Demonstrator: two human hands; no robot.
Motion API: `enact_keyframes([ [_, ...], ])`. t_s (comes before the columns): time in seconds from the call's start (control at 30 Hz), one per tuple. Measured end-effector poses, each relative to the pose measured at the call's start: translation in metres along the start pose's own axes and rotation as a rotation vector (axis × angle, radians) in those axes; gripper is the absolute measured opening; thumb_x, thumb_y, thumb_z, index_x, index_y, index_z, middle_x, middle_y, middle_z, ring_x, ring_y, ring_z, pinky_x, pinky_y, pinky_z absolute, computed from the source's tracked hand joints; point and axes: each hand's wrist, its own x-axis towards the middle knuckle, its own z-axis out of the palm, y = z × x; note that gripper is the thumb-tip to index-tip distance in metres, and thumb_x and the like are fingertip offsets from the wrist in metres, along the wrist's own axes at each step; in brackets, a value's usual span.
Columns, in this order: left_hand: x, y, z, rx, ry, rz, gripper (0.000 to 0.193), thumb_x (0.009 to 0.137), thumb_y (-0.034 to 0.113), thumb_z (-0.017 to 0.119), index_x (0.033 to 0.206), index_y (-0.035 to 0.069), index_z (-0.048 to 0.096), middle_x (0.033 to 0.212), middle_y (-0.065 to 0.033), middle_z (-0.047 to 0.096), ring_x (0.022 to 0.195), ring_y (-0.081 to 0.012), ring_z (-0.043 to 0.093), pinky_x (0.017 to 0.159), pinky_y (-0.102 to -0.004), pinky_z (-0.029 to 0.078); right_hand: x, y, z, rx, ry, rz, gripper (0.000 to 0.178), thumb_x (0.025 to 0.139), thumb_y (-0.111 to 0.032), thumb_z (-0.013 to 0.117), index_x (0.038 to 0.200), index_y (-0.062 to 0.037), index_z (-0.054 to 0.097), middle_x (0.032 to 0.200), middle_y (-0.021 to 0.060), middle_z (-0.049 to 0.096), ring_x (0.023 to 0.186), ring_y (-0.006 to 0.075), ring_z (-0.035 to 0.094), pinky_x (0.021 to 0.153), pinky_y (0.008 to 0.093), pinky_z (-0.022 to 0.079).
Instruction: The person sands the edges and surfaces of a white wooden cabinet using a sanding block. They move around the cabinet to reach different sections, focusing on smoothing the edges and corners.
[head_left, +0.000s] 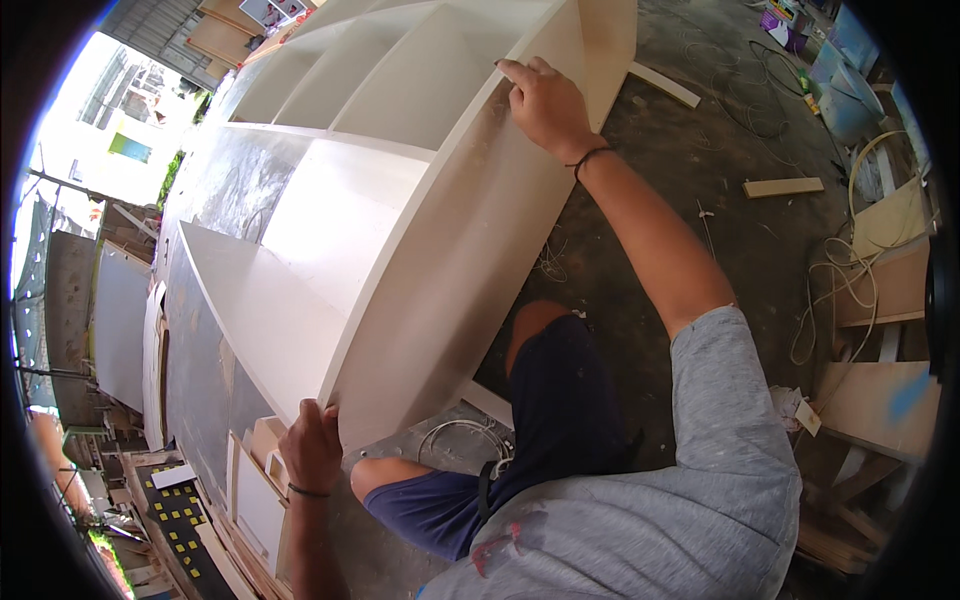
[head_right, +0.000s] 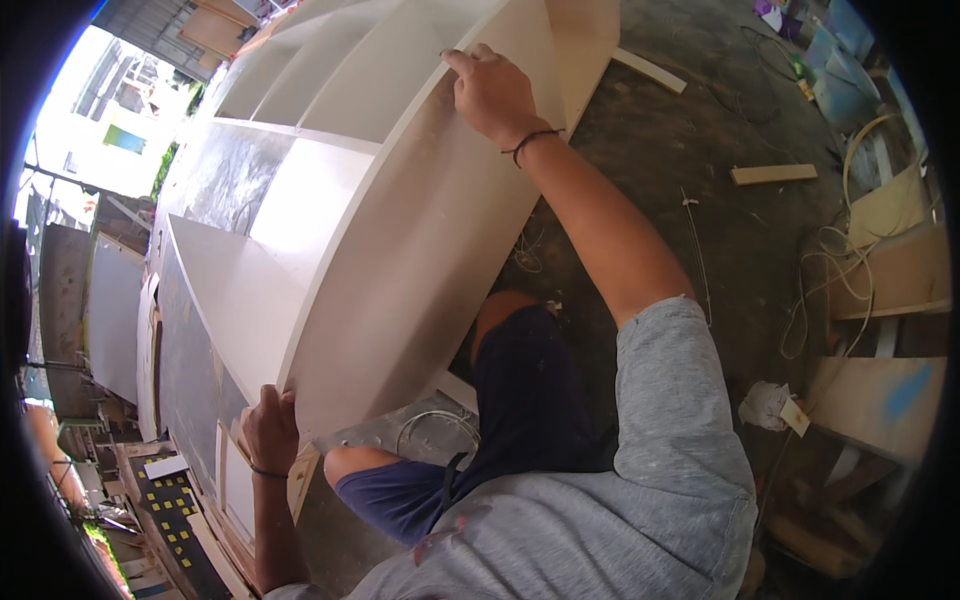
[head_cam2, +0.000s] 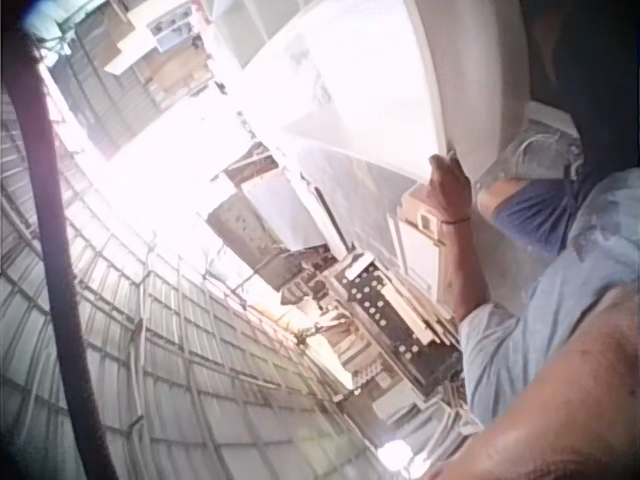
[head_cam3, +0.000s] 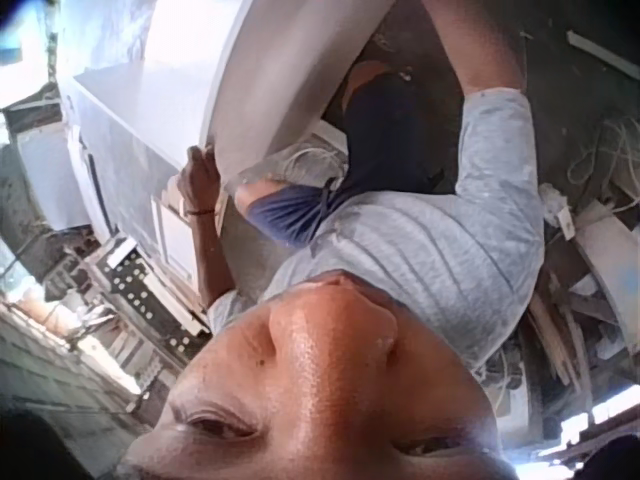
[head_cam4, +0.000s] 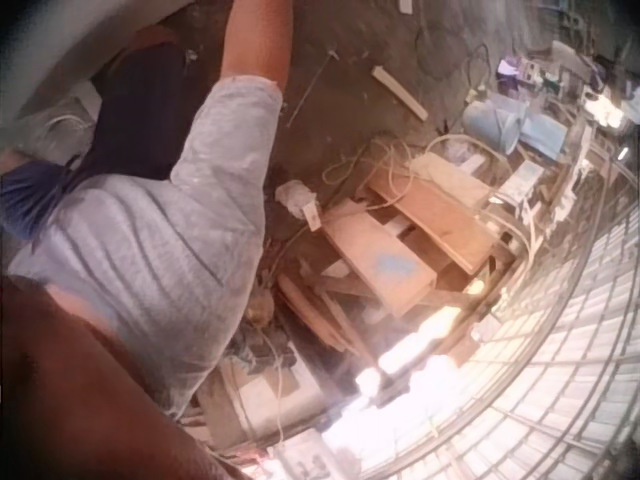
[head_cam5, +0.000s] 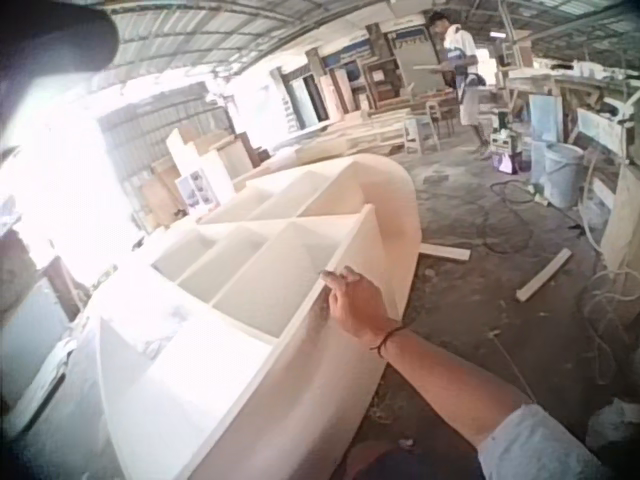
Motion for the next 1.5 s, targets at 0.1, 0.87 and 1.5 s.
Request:
enact_keyframes([
  [0.1, -0.007, -0.005, 0.000, -0.038, 0.000, -0.019, 0.024, 0.097, 0.024, 0.055, 0.088, 0.004, 0.046, 0.063, -0.0205, 0.057, 0.061, -0.0437, 0.059, 0.053, -0.0513, 0.043, -0.037, -0.045, 0.014, 0.083, 0.068, -0.172, 0.036, 0.085, -0.007, 0.057, 0.119, -0.0159, 0.067, 0.083, 0.0101, 0.058, 0.079, 0.0274, 0.061, 0.066, 0.0389, 0.053],
  [0.87, 0.076, -0.136, 0.027, -0.376, 0.048, -0.050, 0.033, 0.102, 0.028, 0.048, 0.097, -0.001, 0.063, 0.071, -0.0125, 0.068, 0.064, -0.0242, 0.066, 0.065, -0.0341, 0.050, -0.199, -0.248, -0.004, 0.408, -0.384, -0.592, 0.043, 0.087, -0.012, 0.054, 0.129, -0.0141, 0.060, 0.108, 0.0170, 0.066, 0.100, 0.0307, 0.067, 0.070, 0.0403, 0.059],
  [1.5, 0.057, -0.133, 0.069, -0.839, 0.328, -0.227, 0.052, 0.101, 0.042, 0.051, 0.069, 0.002, 0.062, 0.049, 0.0005, 0.045, 0.043, -0.0074, 0.045, 0.044, -0.0251, 0.036, -0.228, -0.278, 0.012, 0.330, -0.145, -0.494, 0.049, 0.087, -0.012, 0.055, 0.136, -0.0143, 0.056, 0.087, 0.0109, 0.064, 0.096, 0.0284, 0.066, 0.074, 0.0388, 0.057],
])
